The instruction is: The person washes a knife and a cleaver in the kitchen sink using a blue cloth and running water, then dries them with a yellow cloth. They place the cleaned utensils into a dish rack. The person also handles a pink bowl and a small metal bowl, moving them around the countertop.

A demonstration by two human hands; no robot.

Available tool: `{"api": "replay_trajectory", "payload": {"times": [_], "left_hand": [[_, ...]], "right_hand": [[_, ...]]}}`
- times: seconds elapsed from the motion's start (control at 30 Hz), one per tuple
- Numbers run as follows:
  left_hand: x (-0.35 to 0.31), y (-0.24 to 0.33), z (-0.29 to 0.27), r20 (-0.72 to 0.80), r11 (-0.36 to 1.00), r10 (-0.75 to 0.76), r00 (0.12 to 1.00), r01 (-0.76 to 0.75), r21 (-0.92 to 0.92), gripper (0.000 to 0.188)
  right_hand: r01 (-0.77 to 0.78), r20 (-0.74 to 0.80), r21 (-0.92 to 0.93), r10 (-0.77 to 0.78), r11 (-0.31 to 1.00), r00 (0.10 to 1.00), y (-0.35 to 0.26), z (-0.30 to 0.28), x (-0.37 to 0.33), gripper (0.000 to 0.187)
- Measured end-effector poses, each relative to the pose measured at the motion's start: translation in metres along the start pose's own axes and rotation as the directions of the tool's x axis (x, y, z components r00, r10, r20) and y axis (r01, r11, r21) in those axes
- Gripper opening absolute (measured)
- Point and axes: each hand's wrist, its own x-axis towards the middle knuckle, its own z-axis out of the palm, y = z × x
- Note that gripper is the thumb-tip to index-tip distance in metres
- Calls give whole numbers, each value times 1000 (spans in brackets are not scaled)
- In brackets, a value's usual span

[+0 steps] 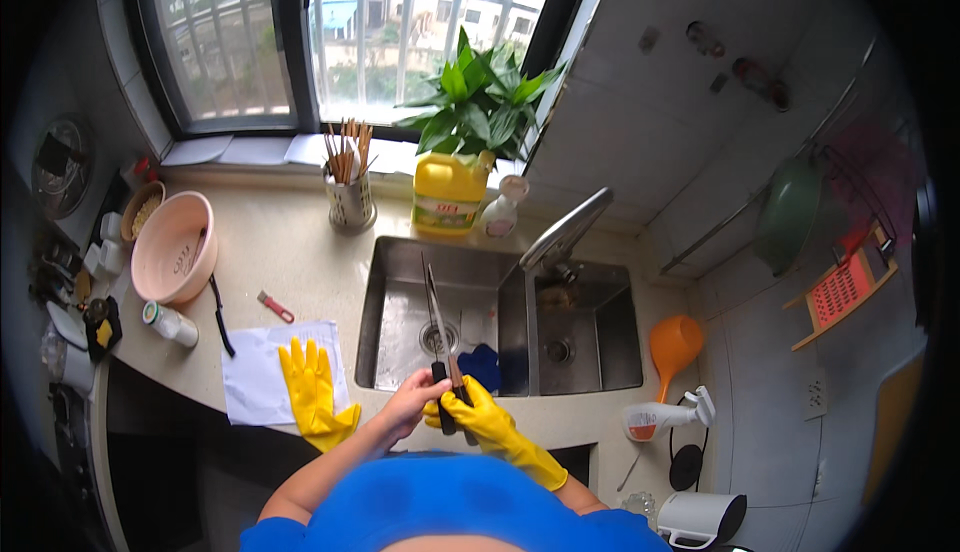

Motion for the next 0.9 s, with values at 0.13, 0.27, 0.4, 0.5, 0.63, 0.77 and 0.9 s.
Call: {"api": "replay_trajectory", "payload": {"times": [0.13,0.27,0.4,0.5,0.63,0.77,0.9], "left_hand": [[1,12,2,101,964,-242,965,251,-84,34],[5,11,8,-11,993,-118,993,118,20,35],[3,11,-4,0,998,-34,999,34,47,24],[0,9,-3,-18,997,-63,998,62,-50,21],[-3,3,-8,-38,999,28,999,-30,-39,18],[3,0,-19,-57,1000,-27,998,28,8,21],[-6,10,-22,-9,997,49,999,-49,66,19]], "right_hand": [[22,2,-238,-22,971,1000,-14,-2,-10,28],[121,-47,-216,-135,969,990,22,-4,5,30],[267,62,-869,-444,417,894,20,-6,16,32],[29,-95,-938,-337,346,937,7,1,3,35],[-144,-145,-695,59,704,988,-21,10,-13,46],[-208,-87,-441,189,873,978,11,1,1,39],[-21,9,-485,30,874,1000,42,-1,8,41]]}}
